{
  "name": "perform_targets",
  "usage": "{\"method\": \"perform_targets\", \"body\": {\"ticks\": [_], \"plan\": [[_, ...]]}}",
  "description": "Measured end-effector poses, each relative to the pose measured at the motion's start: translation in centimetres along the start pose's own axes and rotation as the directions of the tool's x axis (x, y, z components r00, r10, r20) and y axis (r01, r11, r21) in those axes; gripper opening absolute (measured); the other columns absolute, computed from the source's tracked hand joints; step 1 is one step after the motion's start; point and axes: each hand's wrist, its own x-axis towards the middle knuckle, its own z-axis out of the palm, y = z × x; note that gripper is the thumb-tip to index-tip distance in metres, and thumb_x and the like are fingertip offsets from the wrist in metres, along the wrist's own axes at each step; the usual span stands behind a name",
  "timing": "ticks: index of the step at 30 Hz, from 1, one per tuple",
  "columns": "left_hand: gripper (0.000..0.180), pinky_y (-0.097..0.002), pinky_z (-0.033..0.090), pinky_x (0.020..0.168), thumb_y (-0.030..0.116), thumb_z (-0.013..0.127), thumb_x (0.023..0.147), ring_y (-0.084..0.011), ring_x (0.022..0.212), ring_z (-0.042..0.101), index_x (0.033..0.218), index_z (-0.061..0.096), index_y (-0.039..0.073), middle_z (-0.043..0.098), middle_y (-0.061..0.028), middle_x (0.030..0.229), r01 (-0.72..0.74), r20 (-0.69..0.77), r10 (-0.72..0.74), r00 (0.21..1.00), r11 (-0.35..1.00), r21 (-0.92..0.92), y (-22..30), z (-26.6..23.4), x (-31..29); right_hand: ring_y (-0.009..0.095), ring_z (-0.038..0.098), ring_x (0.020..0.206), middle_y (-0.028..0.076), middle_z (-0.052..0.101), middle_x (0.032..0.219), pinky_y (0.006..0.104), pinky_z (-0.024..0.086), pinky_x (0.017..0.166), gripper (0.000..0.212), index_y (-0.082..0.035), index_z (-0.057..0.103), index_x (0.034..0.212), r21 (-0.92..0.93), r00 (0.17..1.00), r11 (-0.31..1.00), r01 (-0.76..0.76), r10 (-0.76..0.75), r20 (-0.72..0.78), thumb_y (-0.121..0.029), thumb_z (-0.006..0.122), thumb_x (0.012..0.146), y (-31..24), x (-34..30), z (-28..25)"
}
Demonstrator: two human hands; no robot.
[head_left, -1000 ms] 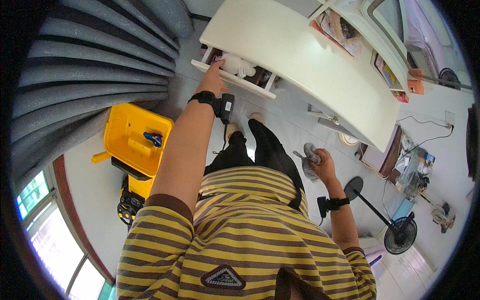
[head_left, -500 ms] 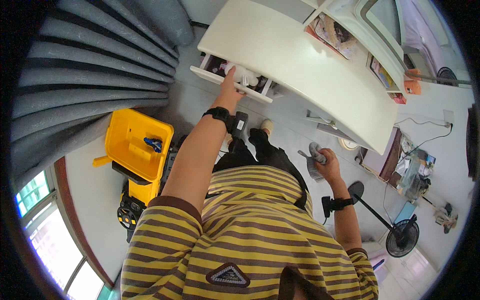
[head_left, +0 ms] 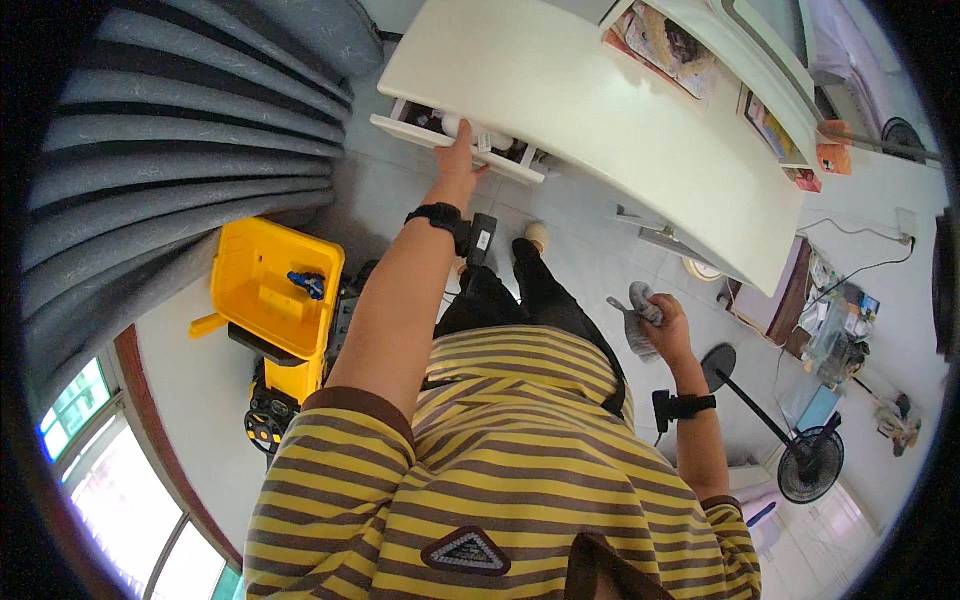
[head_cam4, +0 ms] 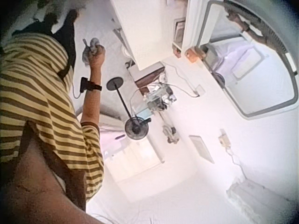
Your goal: The person wipes a tabletop with a cloth, applies spray to the cloth to wipe perfume bottles, and then organizes a wallet, a phone case, and various socks into two different drawers.
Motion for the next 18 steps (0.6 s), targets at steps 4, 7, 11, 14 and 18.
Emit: {"method": "perform_targets", "body": {"ticks": [4,7,11,14,18], "plan": [[0.082,-0.0490,0.047,0.073,0.023,0.063,0.080,-0.0289,0.101,0.041,0.140,0.008,0.011,0.038,-0.0149,0.118,0.017,0.241,-0.001,0.970,0.998,-0.066,-0.1,0.2,-1.6,0.035,0.054,0.091,0.015,0.057,0.095,0.0378,0.045,0.079,0.037,-0.003,0.054,0.095,0.000,0.999,0.999,0.032,-0.032,-0.007,-0.005,0.066,0.061,1.0,-0.3,0.1],[0.077,-0.0471,0.045,0.076,0.021,0.062,0.080,-0.0284,0.103,0.040,0.138,0.012,0.009,0.036,-0.0151,0.120,0.061,0.234,-0.036,0.972,0.993,-0.102,-0.3,0.1,-0.7,0.035,0.054,0.094,0.014,0.058,0.097,0.0390,0.045,0.082,0.038,-0.005,0.057,0.096,0.029,1.000,1.000,0.009,-0.009,-0.005,-0.006,0.067,0.059,0.4,0.2,0.1],[0.053,-0.0501,0.035,0.095,0.035,0.057,0.082,-0.0298,0.106,0.039,0.124,0.039,0.008,0.034,-0.0162,0.122,0.081,0.310,0.033,0.950,0.934,-0.349,0.2,0.3,-0.3,0.035,0.054,0.094,0.015,0.058,0.097,0.0386,0.045,0.082,0.039,-0.004,0.056,0.096,0.001,1.000,1.000,-0.015,0.015,-0.017,-0.007,0.067,0.059,-0.1,1.3,-0.1],[0.072,-0.0507,0.023,0.104,0.053,0.049,0.082,-0.0338,0.119,0.032,0.132,0.030,0.006,0.028,-0.0186,0.131,0.185,0.436,0.052,0.899,0.854,-0.485,2.1,2.3,-3.2,0.036,0.055,0.093,0.016,0.057,0.098,0.0383,0.045,0.082,0.037,-0.003,0.056,0.095,0.109,0.998,0.993,-0.038,0.043,-0.050,-0.008,0.067,0.060,-0.2,1.8,0.0],[0.098,-0.0506,0.014,0.107,0.074,0.039,0.075,-0.0346,0.130,0.016,0.140,0.013,0.006,0.015,-0.0167,0.141,0.251,0.545,0.095,0.833,0.813,-0.525,4.2,2.4,-2.7,0.036,0.055,0.093,0.017,0.057,0.098,0.0382,0.045,0.082,0.033,-0.002,0.057,0.094,0.135,0.999,0.991,-0.012,0.017,-0.038,-0.009,0.065,0.063,-3.5,3.7,-0.6]]}}
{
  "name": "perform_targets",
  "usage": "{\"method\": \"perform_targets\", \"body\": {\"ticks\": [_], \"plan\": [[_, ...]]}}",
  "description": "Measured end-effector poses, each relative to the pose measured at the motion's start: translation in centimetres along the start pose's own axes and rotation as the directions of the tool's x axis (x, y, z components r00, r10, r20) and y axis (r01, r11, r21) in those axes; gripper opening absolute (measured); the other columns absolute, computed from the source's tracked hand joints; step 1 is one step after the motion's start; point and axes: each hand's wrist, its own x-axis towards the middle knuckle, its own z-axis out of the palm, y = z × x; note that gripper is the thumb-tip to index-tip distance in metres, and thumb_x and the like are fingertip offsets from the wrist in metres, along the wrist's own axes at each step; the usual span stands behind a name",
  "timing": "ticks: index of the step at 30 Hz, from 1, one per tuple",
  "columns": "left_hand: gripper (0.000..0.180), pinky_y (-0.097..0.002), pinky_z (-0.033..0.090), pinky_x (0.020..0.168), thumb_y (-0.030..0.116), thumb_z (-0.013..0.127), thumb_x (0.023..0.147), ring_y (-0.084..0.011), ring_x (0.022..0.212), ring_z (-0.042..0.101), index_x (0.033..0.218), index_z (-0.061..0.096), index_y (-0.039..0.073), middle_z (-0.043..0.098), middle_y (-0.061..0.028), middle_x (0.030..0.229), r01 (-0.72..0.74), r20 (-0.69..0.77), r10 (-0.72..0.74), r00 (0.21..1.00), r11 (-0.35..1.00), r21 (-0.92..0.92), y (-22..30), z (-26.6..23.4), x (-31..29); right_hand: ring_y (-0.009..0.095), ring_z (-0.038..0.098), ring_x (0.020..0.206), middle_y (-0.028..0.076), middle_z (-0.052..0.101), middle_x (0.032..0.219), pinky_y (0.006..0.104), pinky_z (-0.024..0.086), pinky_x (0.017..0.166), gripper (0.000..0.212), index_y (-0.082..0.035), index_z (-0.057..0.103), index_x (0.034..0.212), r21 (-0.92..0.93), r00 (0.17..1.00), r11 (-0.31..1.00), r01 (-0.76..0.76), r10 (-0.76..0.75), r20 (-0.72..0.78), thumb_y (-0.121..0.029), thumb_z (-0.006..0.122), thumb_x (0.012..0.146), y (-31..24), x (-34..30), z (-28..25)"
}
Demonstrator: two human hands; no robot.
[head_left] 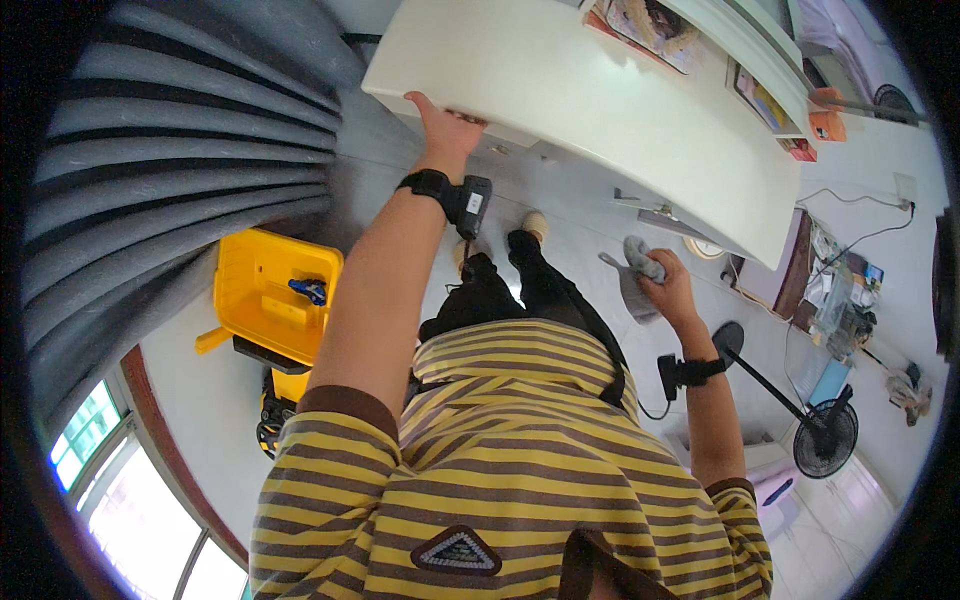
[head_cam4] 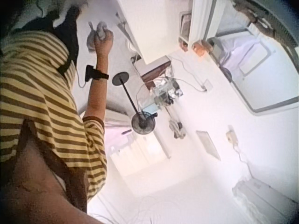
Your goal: The person wipes a tabletop with a cloth, applies spray to the cloth to wipe perfume bottles, and then organizes a wallet, a phone case, and various socks into two different drawers.
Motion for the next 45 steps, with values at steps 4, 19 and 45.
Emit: {"method": "perform_targets", "body": {"ticks": [4,19,45], "plan": [[0.099,-0.0517,0.016,0.107,0.075,0.034,0.077,-0.0359,0.130,0.018,0.138,0.012,0.000,0.018,-0.0213,0.139,0.086,-0.183,-0.070,0.981,0.993,0.082,-0.7,0.3,-0.8,0.034,0.056,0.092,0.016,0.058,0.096,0.0371,0.045,0.082,0.033,-0.002,0.058,0.095,-0.043,0.997,0.998,0.048,-0.051,-0.060,-0.009,0.065,0.064,-1.6,1.0,-0.4],[0.034,-0.0347,0.048,0.081,0.024,0.055,0.086,-0.0244,0.090,0.057,0.112,0.050,0.003,0.058,-0.0127,0.102,0.393,-0.204,-0.349,0.915,0.646,0.655,-14.8,-5.1,-7.0,0.028,0.057,0.093,0.015,0.059,0.097,0.0325,0.044,0.082,0.035,0.000,0.056,0.100,0.013,0.857,0.995,-0.097,0.091,-0.508,-0.009,0.066,0.068,5.0,-0.7,-5.8],[0.030,-0.0351,0.051,0.074,0.036,0.071,0.070,-0.0345,0.088,0.061,0.074,0.066,0.006,0.058,-0.0176,0.113,-0.288,0.384,0.040,0.922,-0.592,0.753,-38.9,-5.2,-6.5,0.035,0.055,0.102,0.023,0.056,0.108,0.0378,0.044,0.087,0.058,-0.002,0.055,0.113,-0.307,1.000,0.951,-0.031,0.031,-0.006,-0.040,0.069,0.071,21.4,11.5,-18.7]]}}
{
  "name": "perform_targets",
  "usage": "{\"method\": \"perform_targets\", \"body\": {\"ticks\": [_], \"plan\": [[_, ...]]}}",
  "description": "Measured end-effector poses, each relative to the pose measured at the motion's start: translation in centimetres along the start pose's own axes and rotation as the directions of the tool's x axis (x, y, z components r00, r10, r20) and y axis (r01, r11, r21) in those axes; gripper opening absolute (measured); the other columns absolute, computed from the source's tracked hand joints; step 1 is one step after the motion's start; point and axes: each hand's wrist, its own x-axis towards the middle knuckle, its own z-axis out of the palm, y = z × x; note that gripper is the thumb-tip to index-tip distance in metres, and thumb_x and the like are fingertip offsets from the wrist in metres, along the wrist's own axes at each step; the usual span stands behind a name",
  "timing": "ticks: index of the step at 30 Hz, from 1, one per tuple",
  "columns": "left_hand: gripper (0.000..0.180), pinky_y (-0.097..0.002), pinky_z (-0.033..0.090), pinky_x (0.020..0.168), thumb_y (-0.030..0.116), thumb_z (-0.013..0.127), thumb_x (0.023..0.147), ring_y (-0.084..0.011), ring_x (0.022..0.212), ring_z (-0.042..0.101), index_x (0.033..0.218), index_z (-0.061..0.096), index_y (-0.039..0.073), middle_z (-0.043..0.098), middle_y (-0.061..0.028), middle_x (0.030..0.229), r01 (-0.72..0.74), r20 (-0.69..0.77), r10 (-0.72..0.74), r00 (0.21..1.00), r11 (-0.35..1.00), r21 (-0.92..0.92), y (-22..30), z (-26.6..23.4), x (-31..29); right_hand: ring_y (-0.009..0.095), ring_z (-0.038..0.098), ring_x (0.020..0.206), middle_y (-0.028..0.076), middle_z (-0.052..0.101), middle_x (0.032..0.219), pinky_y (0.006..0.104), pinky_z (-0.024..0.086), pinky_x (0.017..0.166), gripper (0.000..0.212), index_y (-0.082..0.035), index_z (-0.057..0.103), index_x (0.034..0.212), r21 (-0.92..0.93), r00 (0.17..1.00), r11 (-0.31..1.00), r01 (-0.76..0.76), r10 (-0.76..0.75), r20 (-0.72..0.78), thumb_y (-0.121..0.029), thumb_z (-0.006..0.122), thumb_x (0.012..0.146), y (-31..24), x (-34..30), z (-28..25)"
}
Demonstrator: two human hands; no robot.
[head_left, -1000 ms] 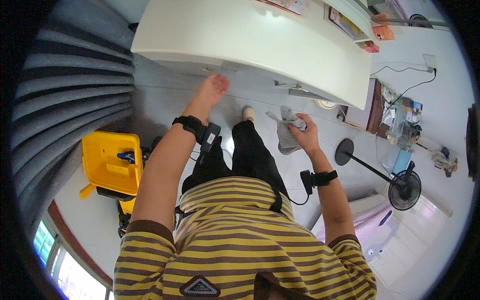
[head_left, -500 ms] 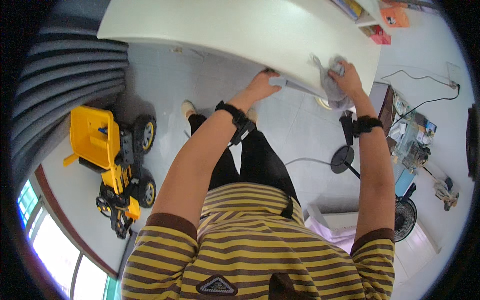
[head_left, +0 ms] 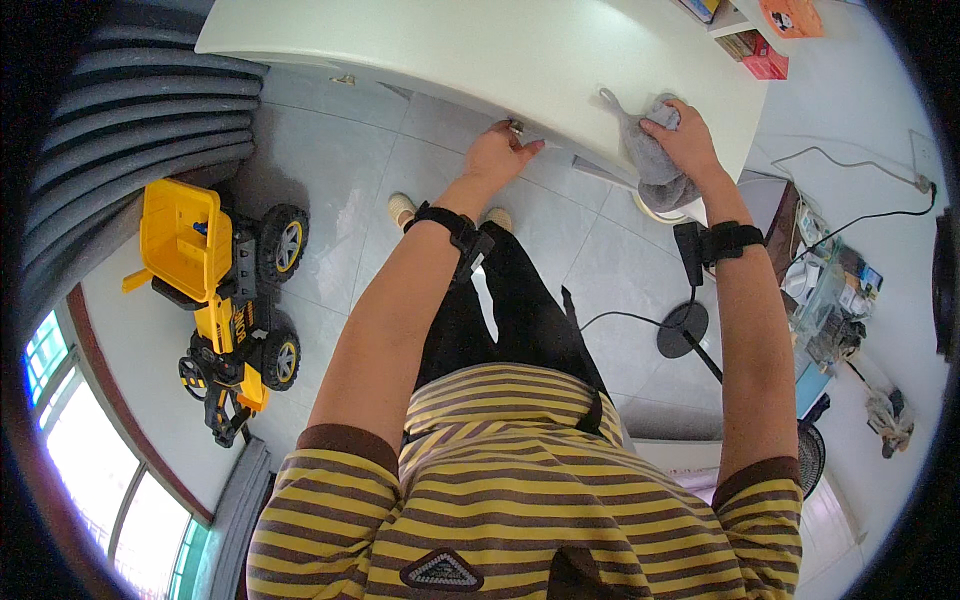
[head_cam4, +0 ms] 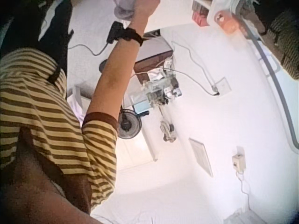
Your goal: The person wipes a tabletop with a cloth, applies spray to the cloth to wipe perfume bottles, and then organizes a wallet, a phone case, and various socks into two different drawers.
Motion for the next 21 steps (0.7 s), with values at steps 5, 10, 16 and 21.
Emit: {"method": "perform_targets", "body": {"ticks": [5,10,16,21], "plan": [[0.048,-0.0391,0.049,0.074,0.045,0.065,0.072,-0.0355,0.083,0.062,0.091,0.063,0.002,0.066,-0.0151,0.088,0.324,-0.088,-0.357,0.930,0.910,-0.260,-0.2,0.1,0.5,0.034,0.054,0.103,0.023,0.056,0.109,0.0378,0.043,0.089,0.058,-0.002,0.055,0.113,-0.011,1.000,1.000,-0.018,0.018,0.013,-0.040,0.069,0.071,-0.4,-0.1,-0.1],[0.050,-0.0397,0.048,0.078,0.042,0.062,0.074,-0.0351,0.088,0.061,0.098,0.061,-0.001,0.064,-0.0189,0.092,0.340,-0.014,-0.344,0.939,0.932,-0.124,1.5,-0.3,1.6,0.033,0.054,0.105,0.023,0.055,0.111,0.0375,0.042,0.090,0.061,-0.001,0.053,0.115,-0.081,0.999,0.996,-0.037,0.035,-0.028,-0.040,0.068,0.072,-0.5,-0.3,-0.1],[0.034,-0.0396,0.049,0.079,0.033,0.062,0.073,-0.0346,0.090,0.060,0.084,0.066,0.001,0.063,-0.0213,0.091,0.318,0.076,-0.318,0.945,0.948,0.013,1.9,-0.8,1.8,0.034,0.058,0.096,0.024,0.059,0.103,0.0351,0.046,0.083,0.064,0.003,0.051,0.116,0.055,0.997,0.998,-0.040,0.036,0.073,-0.038,0.069,0.071,0.2,0.7,-0.7],[0.028,-0.0410,0.050,0.072,0.027,0.063,0.072,-0.0364,0.081,0.061,0.077,0.065,0.000,0.064,-0.0201,0.085,0.291,0.029,-0.290,0.957,0.950,-0.115,1.3,-0.3,0.9,0.030,0.060,0.090,0.024,0.061,0.099,0.0332,0.047,0.079,0.065,0.006,0.050,0.115,0.069,0.999,0.997,-0.033,0.032,0.026,-0.037,0.070,0.072,-0.1,0.2,-0.2]]}}
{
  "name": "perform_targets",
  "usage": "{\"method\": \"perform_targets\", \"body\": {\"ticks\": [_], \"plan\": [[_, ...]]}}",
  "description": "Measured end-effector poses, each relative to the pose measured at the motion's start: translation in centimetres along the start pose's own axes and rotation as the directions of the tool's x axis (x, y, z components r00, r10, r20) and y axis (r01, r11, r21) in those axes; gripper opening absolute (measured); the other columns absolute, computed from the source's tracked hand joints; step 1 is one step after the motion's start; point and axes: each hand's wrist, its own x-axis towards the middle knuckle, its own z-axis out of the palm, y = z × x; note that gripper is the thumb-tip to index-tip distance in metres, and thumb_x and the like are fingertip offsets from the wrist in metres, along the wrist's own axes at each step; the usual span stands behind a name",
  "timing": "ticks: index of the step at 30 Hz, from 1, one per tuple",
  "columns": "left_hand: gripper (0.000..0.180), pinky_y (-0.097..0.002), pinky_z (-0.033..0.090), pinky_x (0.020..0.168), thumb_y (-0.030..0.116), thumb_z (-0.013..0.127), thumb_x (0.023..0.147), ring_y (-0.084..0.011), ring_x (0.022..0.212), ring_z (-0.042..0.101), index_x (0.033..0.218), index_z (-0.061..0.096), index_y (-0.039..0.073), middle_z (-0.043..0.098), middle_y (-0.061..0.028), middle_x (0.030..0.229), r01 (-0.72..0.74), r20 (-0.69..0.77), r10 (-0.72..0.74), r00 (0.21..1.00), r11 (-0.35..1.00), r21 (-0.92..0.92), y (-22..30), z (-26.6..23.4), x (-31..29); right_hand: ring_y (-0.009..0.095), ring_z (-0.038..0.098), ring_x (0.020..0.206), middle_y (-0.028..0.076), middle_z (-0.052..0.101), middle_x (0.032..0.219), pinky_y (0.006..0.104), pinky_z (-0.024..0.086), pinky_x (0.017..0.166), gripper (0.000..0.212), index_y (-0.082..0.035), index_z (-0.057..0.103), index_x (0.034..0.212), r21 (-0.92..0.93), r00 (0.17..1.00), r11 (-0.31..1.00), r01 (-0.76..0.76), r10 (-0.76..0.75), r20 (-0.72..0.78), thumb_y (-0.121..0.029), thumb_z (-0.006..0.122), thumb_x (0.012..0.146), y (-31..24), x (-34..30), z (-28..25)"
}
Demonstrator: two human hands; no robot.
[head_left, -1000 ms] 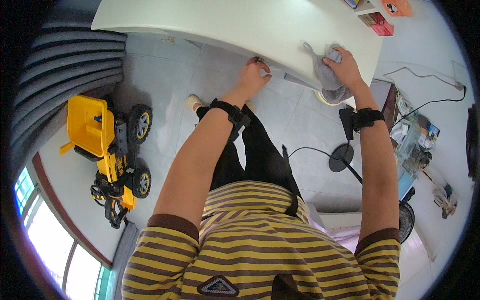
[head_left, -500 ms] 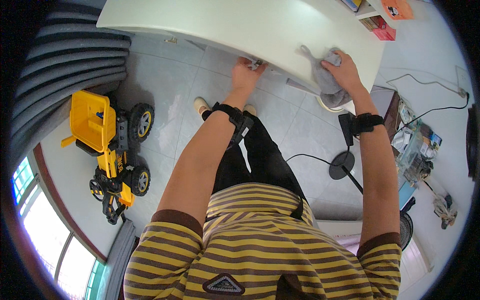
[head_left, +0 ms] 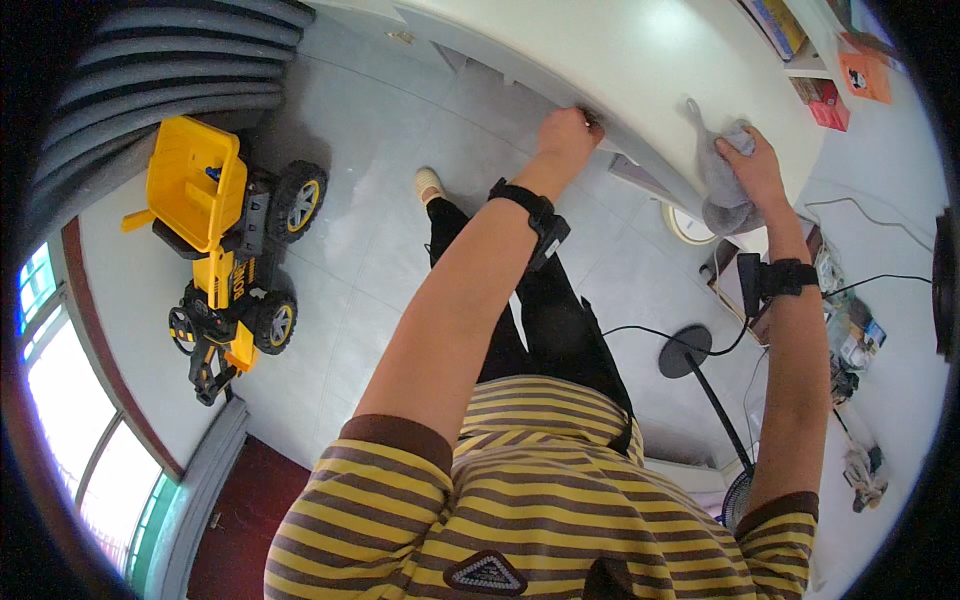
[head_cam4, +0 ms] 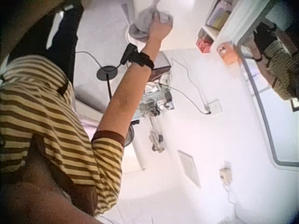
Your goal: The person wipes a tabletop with a cloth, applies spray to the cloth to wipe perfume bottles, and then organizes a wallet, a phone case, and various socks into two different drawers.
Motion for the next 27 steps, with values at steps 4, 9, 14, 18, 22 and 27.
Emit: {"method": "perform_targets", "body": {"ticks": [4,9,14,18,22,27], "plan": [[0.024,-0.0414,0.050,0.072,0.024,0.064,0.072,-0.0375,0.080,0.061,0.075,0.065,0.000,0.063,-0.0207,0.083,-0.008,-0.060,0.001,0.998,0.994,-0.112,-0.3,1.6,0.4,0.026,0.061,0.086,0.021,0.062,0.095,0.0317,0.048,0.076,0.064,0.007,0.050,0.115,-0.101,0.997,0.993,0.062,-0.067,-0.045,-0.038,0.070,0.073,1.3,0.2,0.3],[0.028,-0.0423,0.050,0.072,0.025,0.065,0.071,-0.0372,0.080,0.060,0.078,0.064,-0.003,0.063,-0.0214,0.082,-0.223,-0.235,0.200,0.951,0.972,-0.075,-3.1,3.4,2.4,0.035,0.058,0.097,0.025,0.060,0.102,0.0356,0.044,0.086,0.064,0.006,0.052,0.113,-0.078,0.996,0.995,0.064,-0.059,0.065,-0.039,0.069,0.071,-0.9,0.1,-0.3],[0.036,-0.0434,0.049,0.075,0.032,0.065,0.070,-0.0358,0.086,0.060,0.083,0.064,-0.001,0.062,-0.0209,0.092,-0.218,-0.161,0.235,0.959,0.969,0.112,-2.4,2.4,2.7,0.031,0.061,0.093,0.024,0.061,0.102,0.0347,0.047,0.081,0.066,0.006,0.051,0.115,-0.034,0.996,0.999,0.035,-0.032,0.083,-0.040,0.069,0.072,-0.2,0.6,-0.5],[0.038,-0.0421,0.049,0.074,0.037,0.066,0.068,-0.0352,0.084,0.060,0.081,0.066,0.001,0.062,-0.0206,0.090,-0.208,-0.091,0.226,0.970,0.962,0.176,-2.1,1.4,2.4,0.027,0.060,0.094,0.022,0.061,0.102,0.0338,0.047,0.081,0.072,0.005,0.048,0.120,-0.016,0.991,1.000,-0.006,0.009,0.136,-0.044,0.069,0.072,0.8,1.1,-1.1],[0.036,-0.0407,0.050,0.072,0.038,0.067,0.068,-0.0335,0.079,0.061,0.082,0.068,0.005,0.064,-0.0167,0.084,-0.284,-0.023,0.291,0.956,0.946,0.154,-5.2,0.8,0.4,0.021,0.059,0.090,0.017,0.061,0.102,0.0299,0.047,0.078,0.062,0.003,0.052,0.117,-0.048,0.993,0.999,0.004,0.002,0.116,-0.040,0.069,0.075,0.6,1.2,-0.8],[0.034,-0.0399,0.051,0.069,0.037,0.067,0.068,-0.0327,0.076,0.062,0.081,0.067,0.006,0.064,-0.0146,0.077,-0.213,0.000,0.215,0.977,0.967,0.138,-6.3,-0.3,-4.9,0.025,0.059,0.094,0.020,0.061,0.104,0.0321,0.047,0.081,0.067,0.004,0.051,0.118,-0.094,0.996,0.996,0.005,0.003,0.084,-0.042,0.070,0.072,0.5,0.6,-0.7]]}}
